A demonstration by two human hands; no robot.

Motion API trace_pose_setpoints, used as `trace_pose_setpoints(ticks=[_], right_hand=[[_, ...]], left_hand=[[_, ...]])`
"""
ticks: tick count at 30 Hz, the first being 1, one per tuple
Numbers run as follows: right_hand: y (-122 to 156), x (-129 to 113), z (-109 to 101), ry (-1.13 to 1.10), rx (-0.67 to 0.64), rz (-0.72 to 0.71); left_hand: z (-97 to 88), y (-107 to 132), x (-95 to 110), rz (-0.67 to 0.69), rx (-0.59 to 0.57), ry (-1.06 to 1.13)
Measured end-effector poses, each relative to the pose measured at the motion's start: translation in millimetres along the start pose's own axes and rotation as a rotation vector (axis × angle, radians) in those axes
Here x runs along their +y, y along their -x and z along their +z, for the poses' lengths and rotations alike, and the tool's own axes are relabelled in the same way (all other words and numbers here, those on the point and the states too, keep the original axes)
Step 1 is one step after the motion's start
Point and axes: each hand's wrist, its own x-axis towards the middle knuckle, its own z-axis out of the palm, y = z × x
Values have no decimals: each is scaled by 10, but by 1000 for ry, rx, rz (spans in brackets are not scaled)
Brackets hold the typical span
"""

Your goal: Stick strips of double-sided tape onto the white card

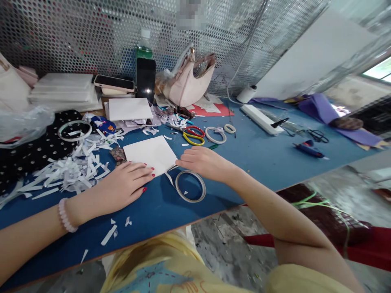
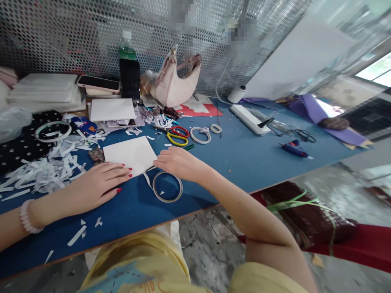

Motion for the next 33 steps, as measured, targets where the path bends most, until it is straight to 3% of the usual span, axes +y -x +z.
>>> trace_pose_setpoints(ticks=[8,12,16,19,23,26,29,33], right_hand=[[102,63,94,-160,3,48],[237,236,261,-301,131,236],[351,450,458,-268,60,521],[353,484,527,-232,34,594],[205,182,375,-254,84,593],[18,-237,147,-380,104,476],[-142,-583,-8,-344,47,421],[-219,-736,-13,-334,-17,500]], left_hand=[[8,12,-37,0,11,37],[-19,7,-56,-8,28,77],[-78,7,-101,-180,60,-30],[-99,19,-194,-360,-28,-121],[-110,17,-303,-419,-132,-157],[-128,-5,-310,-397,-89,-190],[-141,-24,-287,-381,-41,-197],[-145,-24,-256,-351,27,-256]])
